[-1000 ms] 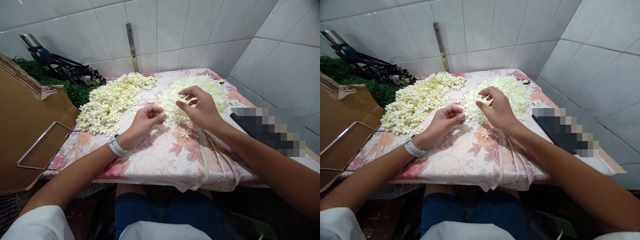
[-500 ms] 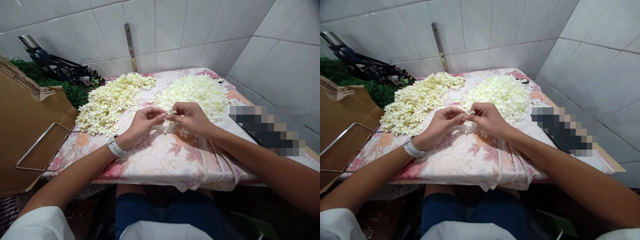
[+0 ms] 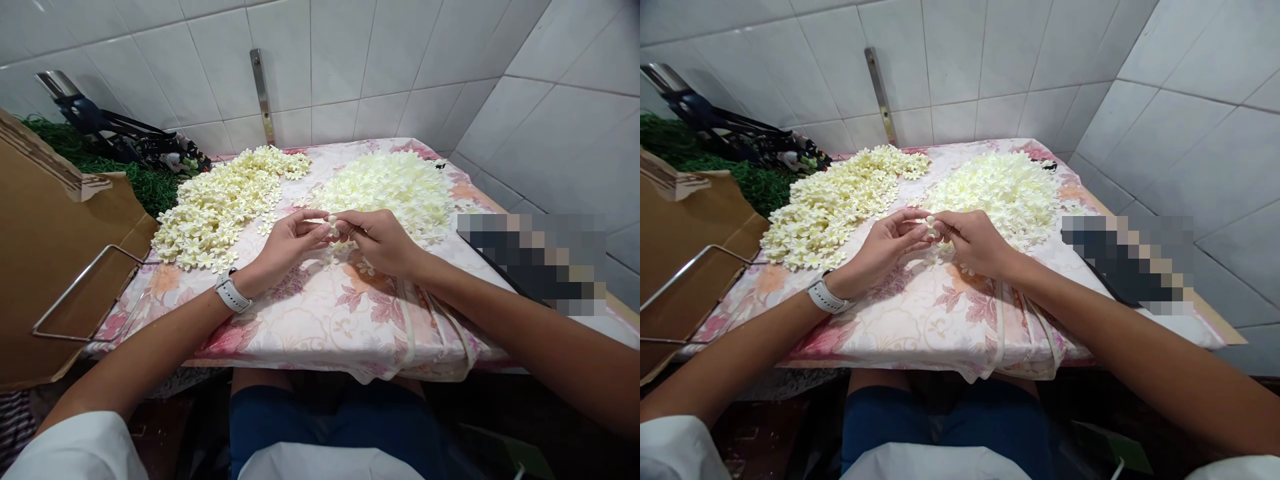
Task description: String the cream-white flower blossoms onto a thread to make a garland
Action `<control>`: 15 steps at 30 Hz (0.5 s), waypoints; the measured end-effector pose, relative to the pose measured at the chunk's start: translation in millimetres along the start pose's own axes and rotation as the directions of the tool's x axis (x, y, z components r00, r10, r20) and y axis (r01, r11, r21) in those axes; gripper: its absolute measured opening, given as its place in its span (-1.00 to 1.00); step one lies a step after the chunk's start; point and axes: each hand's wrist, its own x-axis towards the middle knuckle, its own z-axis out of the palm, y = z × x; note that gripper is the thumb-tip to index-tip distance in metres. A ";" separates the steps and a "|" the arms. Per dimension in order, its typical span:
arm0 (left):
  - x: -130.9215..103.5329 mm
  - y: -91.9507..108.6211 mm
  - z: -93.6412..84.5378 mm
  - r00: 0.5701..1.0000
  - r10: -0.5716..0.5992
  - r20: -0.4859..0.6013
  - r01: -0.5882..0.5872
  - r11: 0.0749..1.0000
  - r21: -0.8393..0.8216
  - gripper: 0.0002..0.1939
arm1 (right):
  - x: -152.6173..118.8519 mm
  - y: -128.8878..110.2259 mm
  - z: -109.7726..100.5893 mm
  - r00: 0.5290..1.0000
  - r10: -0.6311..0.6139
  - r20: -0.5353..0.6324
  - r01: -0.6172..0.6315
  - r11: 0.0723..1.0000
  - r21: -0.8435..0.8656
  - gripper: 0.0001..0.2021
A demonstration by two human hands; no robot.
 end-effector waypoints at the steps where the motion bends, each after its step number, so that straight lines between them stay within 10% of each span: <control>1: -0.1 -0.9 0.2 1.000 -0.010 0.005 0.010 1.000 -0.014 -0.61 | -0.4 -0.1 0.6 1.000 0.025 -0.016 -0.024 0.999 0.023 -0.85; 15: -3.6 -2.3 6.8 0.998 0.002 -0.059 0.000 1.000 0.021 -0.67 | 0.0 -5.3 3.8 0.952 -0.002 -0.306 -0.010 0.999 -0.040 -0.70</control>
